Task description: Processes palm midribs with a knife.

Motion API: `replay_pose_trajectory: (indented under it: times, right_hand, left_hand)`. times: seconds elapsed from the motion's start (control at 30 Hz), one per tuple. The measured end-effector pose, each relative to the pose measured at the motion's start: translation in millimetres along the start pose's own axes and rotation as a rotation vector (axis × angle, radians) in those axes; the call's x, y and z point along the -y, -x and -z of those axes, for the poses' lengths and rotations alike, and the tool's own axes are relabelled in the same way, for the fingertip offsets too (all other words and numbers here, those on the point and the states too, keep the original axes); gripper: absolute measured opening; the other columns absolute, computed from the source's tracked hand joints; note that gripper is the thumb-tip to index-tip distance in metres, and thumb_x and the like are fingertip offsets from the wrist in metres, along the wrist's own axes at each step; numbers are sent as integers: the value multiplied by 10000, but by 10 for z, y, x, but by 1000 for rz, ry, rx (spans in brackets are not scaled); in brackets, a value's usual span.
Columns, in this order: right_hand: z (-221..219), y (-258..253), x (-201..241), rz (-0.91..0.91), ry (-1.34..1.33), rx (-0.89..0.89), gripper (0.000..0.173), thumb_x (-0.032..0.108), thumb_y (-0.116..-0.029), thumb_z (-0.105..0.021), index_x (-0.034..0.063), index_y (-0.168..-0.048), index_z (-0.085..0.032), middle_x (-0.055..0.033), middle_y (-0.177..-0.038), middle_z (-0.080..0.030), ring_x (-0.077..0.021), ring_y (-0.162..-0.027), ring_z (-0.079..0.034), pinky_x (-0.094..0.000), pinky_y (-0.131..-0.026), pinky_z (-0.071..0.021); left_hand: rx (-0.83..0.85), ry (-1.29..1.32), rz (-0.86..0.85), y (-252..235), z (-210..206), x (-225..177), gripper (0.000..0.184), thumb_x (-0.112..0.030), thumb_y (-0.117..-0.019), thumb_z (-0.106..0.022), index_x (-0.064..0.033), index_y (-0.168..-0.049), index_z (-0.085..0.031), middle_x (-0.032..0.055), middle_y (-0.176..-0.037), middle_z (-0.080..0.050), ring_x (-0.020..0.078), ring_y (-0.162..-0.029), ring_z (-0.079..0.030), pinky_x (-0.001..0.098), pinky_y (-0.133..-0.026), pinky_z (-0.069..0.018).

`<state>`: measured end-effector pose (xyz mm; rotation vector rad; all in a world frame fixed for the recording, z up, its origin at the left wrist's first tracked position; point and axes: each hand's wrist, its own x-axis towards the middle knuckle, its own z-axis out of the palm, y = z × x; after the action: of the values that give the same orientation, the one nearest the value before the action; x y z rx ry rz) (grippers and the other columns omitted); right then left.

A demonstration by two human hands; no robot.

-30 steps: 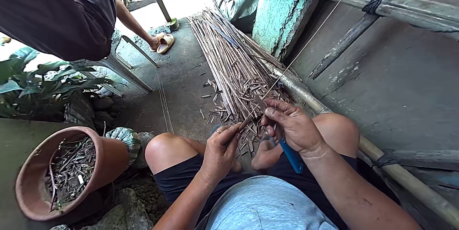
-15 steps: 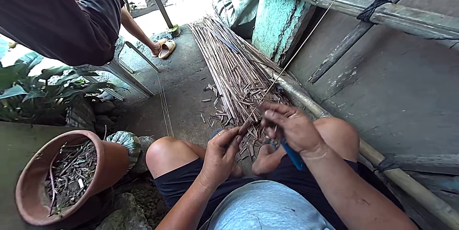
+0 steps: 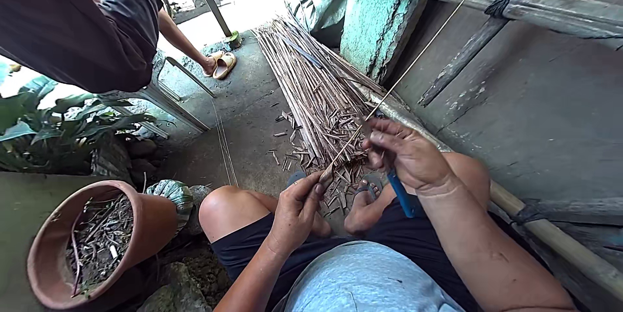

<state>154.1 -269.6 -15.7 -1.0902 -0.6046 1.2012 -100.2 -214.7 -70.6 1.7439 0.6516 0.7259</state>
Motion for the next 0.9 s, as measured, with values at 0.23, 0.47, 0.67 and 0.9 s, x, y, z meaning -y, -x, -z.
replay_pose_trajectory:
  times: [0.23,0.47,0.67,0.9]
  right_hand:
    - [-72,169,-268,-160,28,229,360,108,-1052,-514,38,-1402,-558,-87,-926,-718,-132,-589,-657,-276,-517,-586]
    - [-70,204,-300,-178,18,274,300,109,-1050,-522,33,-1320,-627,-70,-867,-727,-92,-553,-625,-225,-479,-537]
    - [-99,242,-313,-223,0,239,333,96,-1048,-511,24,-1365,-584,-76,-865,-715,-102,-556,-623,-235,-485,-539]
    - [-70,148,-173,-161,14,94,304,71,-1055,-494,28,-1324,-628,-105,-847,-721,-99,-535,-621,-223,-477,-541]
  left_hand:
    - [126,84,39,32,-2,-33,403,-208,-1061,-518,61,-1355,-578,10,-882,-663,33,-679,-583,207,-613,-516]
    - [253,282,159,29,70,-85,388,-225,-1110,-380,23,-1296,-614,-43,-731,-587,21,-546,-481,187,-482,-409]
    - [217,186,137,43,58,-67,366,-203,-1100,-408,21,-1305,-612,-38,-755,-594,25,-568,-493,191,-503,-424]
    - [116,-37,10,105,36,37,363,-201,-1084,-462,29,-1302,-639,0,-837,-653,36,-681,-578,219,-646,-517]
